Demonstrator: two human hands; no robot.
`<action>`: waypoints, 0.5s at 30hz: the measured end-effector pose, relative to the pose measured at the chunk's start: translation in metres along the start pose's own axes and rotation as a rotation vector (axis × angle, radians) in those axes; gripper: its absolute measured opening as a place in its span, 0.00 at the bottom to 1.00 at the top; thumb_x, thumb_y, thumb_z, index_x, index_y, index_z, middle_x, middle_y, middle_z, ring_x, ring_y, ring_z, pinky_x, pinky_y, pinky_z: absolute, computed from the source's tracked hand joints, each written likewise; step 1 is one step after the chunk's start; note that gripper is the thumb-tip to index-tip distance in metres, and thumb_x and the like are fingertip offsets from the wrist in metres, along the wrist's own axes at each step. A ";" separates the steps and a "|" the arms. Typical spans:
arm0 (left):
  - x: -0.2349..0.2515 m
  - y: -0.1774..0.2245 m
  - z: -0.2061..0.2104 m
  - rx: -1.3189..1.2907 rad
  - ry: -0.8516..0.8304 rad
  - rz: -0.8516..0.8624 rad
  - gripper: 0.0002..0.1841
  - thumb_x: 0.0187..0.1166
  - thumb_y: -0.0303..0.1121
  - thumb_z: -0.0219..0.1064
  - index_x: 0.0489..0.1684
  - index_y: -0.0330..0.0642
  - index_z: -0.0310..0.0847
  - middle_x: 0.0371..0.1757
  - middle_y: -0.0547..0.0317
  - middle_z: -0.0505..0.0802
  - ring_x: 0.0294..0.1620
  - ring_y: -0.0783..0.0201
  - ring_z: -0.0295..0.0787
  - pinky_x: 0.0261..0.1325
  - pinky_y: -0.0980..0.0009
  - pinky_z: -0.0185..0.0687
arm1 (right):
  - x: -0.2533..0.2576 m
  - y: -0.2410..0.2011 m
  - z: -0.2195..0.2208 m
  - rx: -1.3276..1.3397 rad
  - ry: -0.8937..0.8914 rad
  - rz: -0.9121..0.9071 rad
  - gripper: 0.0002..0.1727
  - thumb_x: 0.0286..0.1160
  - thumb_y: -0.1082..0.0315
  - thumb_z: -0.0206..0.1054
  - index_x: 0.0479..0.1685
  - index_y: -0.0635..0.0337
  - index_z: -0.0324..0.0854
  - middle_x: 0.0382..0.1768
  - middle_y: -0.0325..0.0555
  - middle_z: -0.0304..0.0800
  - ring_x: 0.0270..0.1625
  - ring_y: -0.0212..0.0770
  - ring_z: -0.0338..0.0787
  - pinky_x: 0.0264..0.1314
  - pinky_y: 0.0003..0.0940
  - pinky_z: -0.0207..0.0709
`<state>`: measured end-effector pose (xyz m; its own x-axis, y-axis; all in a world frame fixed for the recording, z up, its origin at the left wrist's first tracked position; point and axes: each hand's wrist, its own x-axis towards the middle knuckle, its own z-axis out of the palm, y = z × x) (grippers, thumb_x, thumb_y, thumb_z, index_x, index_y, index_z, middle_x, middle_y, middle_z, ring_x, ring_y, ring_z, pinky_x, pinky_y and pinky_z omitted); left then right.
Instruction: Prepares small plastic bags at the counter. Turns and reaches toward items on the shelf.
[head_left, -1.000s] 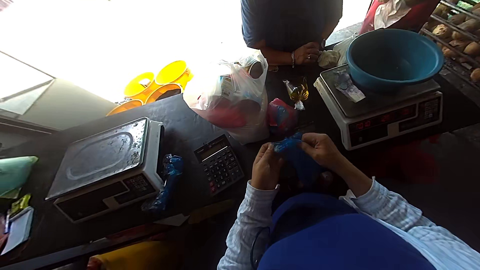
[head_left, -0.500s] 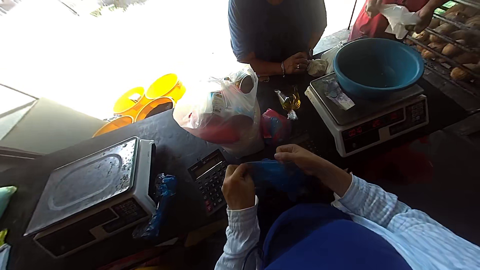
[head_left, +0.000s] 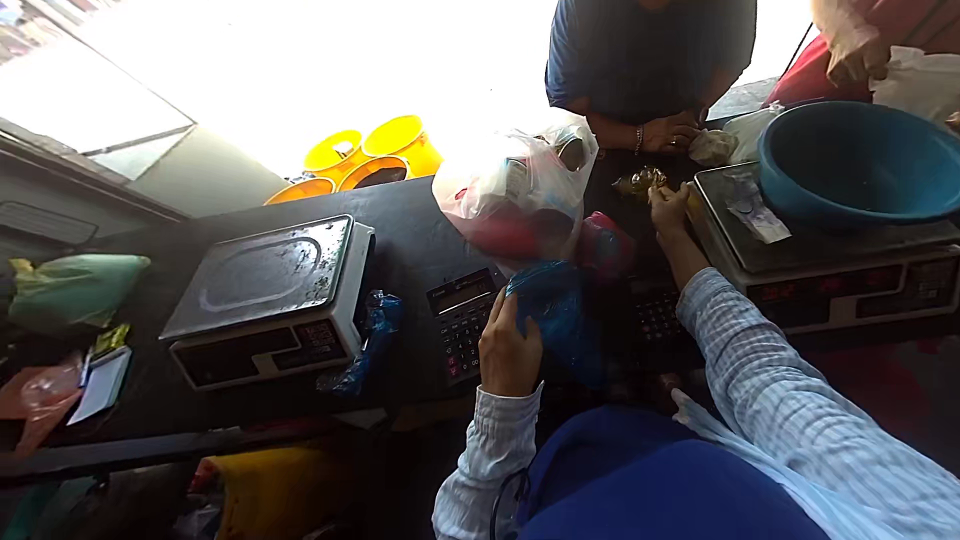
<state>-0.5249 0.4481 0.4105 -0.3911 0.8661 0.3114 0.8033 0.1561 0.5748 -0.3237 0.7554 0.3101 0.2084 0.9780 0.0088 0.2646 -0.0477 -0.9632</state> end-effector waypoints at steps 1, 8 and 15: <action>0.001 -0.002 0.000 -0.033 -0.028 -0.005 0.23 0.69 0.19 0.67 0.67 0.26 0.83 0.74 0.32 0.84 0.69 0.40 0.89 0.67 0.48 0.84 | 0.006 -0.005 -0.001 0.197 0.009 -0.001 0.29 0.88 0.63 0.60 0.77 0.80 0.67 0.76 0.69 0.74 0.76 0.54 0.75 0.78 0.45 0.69; 0.010 -0.009 0.004 -0.274 -0.201 -0.070 0.29 0.67 0.21 0.66 0.75 0.31 0.78 0.80 0.38 0.80 0.72 0.53 0.86 0.67 0.60 0.85 | -0.024 -0.071 -0.070 0.575 -0.115 -0.177 0.23 0.91 0.60 0.49 0.77 0.60 0.71 0.72 0.41 0.78 0.69 0.33 0.80 0.73 0.34 0.74; 0.028 0.003 0.019 -0.611 -0.386 -0.070 0.34 0.63 0.24 0.67 0.78 0.29 0.72 0.71 0.41 0.86 0.67 0.64 0.88 0.69 0.68 0.83 | -0.132 -0.108 -0.114 1.149 -0.413 0.090 0.24 0.94 0.49 0.42 0.66 0.51 0.78 0.59 0.46 0.89 0.63 0.46 0.90 0.65 0.50 0.86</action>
<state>-0.5250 0.4816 0.4066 -0.1553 0.9873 0.0340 0.3438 0.0218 0.9388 -0.2729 0.6079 0.4433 -0.1863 0.9814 0.0454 -0.7637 -0.1156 -0.6351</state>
